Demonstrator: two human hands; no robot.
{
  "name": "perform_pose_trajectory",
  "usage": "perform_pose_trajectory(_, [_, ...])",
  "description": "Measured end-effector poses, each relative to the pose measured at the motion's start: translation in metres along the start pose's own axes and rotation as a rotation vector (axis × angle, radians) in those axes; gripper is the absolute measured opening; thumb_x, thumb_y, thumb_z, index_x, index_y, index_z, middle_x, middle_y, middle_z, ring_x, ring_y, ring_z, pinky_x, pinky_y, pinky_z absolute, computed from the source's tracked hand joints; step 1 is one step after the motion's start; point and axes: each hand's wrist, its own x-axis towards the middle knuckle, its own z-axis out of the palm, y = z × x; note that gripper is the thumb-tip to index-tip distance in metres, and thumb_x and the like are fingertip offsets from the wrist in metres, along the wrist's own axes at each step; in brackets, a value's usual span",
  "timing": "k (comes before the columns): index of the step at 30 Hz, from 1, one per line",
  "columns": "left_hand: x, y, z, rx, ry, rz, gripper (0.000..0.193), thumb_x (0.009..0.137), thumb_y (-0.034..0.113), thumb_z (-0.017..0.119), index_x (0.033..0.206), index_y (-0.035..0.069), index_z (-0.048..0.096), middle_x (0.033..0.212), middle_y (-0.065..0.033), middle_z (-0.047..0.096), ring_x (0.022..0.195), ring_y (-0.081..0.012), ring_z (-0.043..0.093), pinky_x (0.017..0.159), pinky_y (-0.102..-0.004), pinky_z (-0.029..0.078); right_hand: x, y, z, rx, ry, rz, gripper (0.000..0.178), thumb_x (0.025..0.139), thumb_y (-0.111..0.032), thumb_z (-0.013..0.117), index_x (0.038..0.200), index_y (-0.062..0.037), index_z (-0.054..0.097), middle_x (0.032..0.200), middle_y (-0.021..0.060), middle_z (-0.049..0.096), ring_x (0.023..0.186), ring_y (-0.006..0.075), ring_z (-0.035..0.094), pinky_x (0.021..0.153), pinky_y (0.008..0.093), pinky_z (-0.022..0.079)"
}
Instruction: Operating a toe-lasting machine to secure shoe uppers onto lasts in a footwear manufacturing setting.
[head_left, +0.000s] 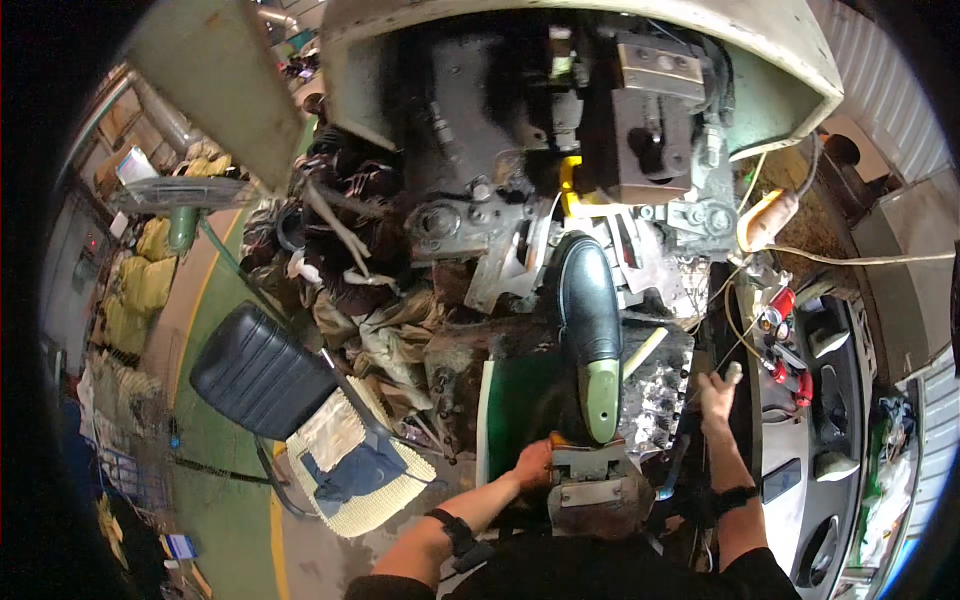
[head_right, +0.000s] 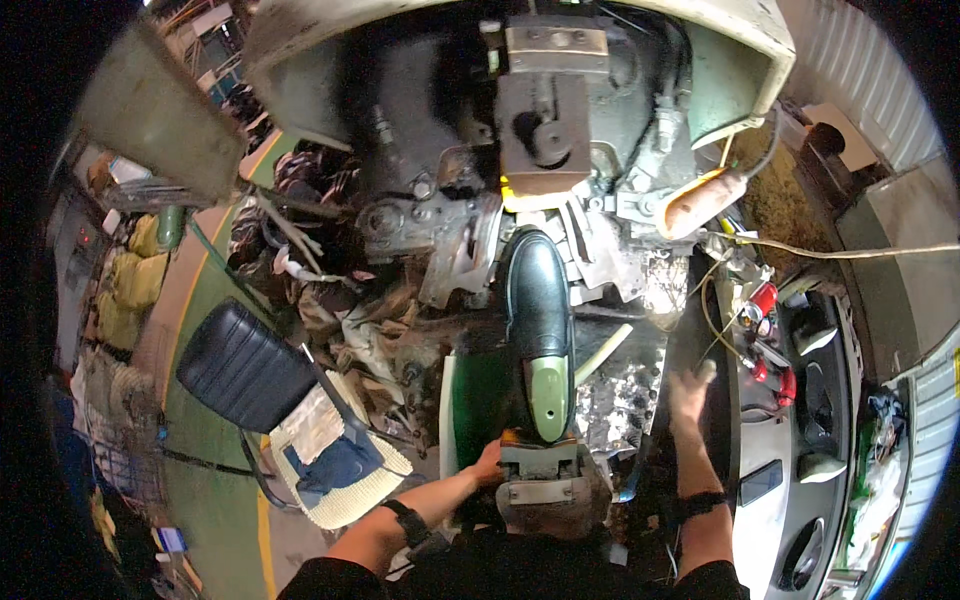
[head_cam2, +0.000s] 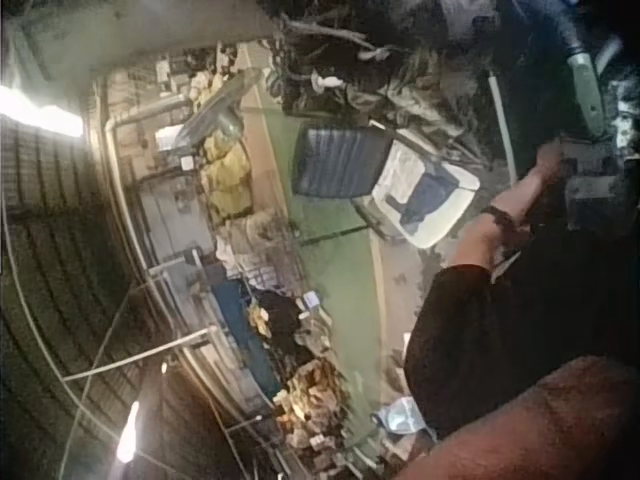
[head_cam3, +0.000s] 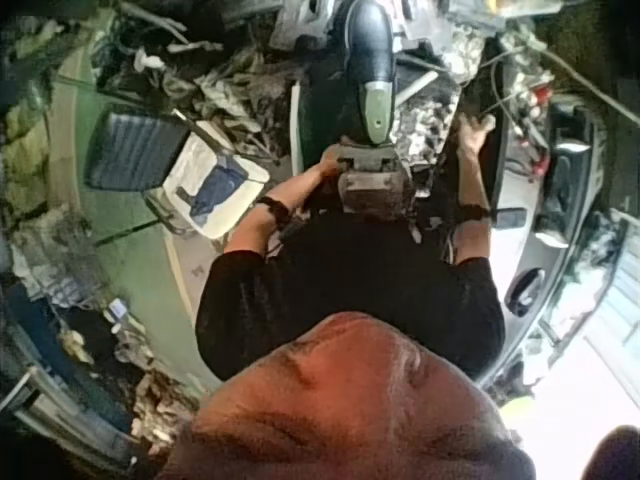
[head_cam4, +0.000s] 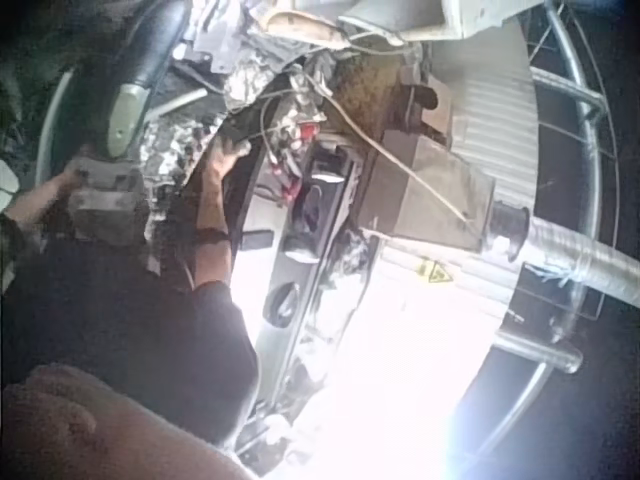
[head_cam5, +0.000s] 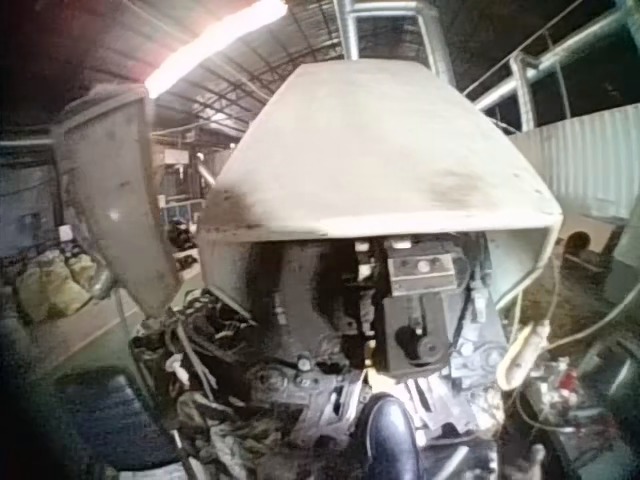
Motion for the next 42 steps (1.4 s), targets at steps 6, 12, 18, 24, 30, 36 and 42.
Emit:
perform_pose_trajectory(6, [-0.001,0.092,-0.119,-0.042,-0.097,-0.216,0.074,0.063,0.02,0.086,0.131,0.005,0.06,0.108,-0.0219,0.067,0.104,-0.0421,0.064,0.086,-0.0487,0.053,-0.009,-0.048,-0.023,0.067,-0.052,-0.134,0.08,0.092,-0.004,0.064,0.159,-0.001,0.021,0.152,0.0185,0.044,0.118,0.0178,0.054,0.1,0.0295,0.044])
perform_pose_trajectory(12, [-0.081,0.19,-0.237,-0.044,0.096,-0.235,0.053,0.069,0.024,0.087,0.117,0.007,0.072,0.096,-0.0113,0.071,0.091,-0.0263,0.069,0.083,-0.0366,0.055,-0.129,-0.16,0.015,-0.058,-0.244,-0.5,0.055,0.098,-0.01,0.061,0.149,-0.0041,0.044,0.118,0.0158,0.07,0.108,0.0204,0.065,0.096,0.0316,0.05])
perform_pose_trajectory(18, [-0.074,0.257,-0.314,-1.263,0.955,-0.03,0.033,0.079,0.007,0.076,0.109,-0.005,0.068,0.109,-0.015,0.072,0.095,-0.0227,0.07,0.083,-0.0356,0.058,-0.263,-0.21,0.037,-0.144,-1.103,-1.007,0.087,0.074,-0.027,0.091,0.143,-0.0002,0.046,0.147,0.0214,0.05,0.136,0.0369,0.049,0.112,0.045,0.04])
perform_pose_trajectory(24, [0.003,0.318,-0.307,-1.093,0.826,0.034,0.053,0.079,-0.005,0.078,0.128,-0.003,0.06,0.106,-0.01,0.072,0.092,-0.0181,0.07,0.085,-0.0338,0.057,-0.319,-0.182,0.03,-0.087,-0.721,-1.024,0.111,0.068,-0.029,0.095,0.151,0.0089,0.031,0.149,0.0329,0.042,0.139,0.0444,0.043,0.115,0.0472,0.035])
perform_pose_trajectory(30, [0.06,0.368,-0.257,-1.034,0.49,0.083,0.039,0.077,0.0,0.082,0.114,-0.001,0.067,0.098,-0.0049,0.072,0.087,-0.0137,0.069,0.083,-0.0308,0.056,-0.321,-0.148,-0.053,-0.145,-0.368,-1.21,0.121,0.065,-0.037,0.096,0.152,0.0107,0.027,0.15,0.0312,0.041,0.14,0.0408,0.043,0.116,0.0491,0.032])
perform_pose_trajectory(36, [0.137,0.398,-0.172,-1.373,0.261,-0.232,0.032,0.079,0.014,0.083,0.106,0.002,0.07,0.096,-0.0077,0.072,0.084,-0.0206,0.069,0.081,-0.0344,0.056,-0.343,-0.131,-0.133,0.164,-0.278,-0.835,0.136,0.062,-0.036,0.098,0.157,0.0058,0.011,0.16,0.0307,0.021,0.147,0.0395,0.031,0.12,0.0502,0.027])
perform_pose_trajectory(42, [0.194,0.407,-0.037,-1.451,-0.354,-0.499,0.04,0.095,0.038,0.067,0.117,0.004,0.068,0.112,-0.0111,0.073,0.105,-0.0259,0.068,0.098,-0.041,0.053,-0.357,-0.116,-0.251,0.001,-0.216,-0.75,0.109,0.081,-0.024,0.086,0.161,-0.0053,0.015,0.163,0.0246,0.023,0.151,0.0376,0.024,0.121,0.0444,0.022])
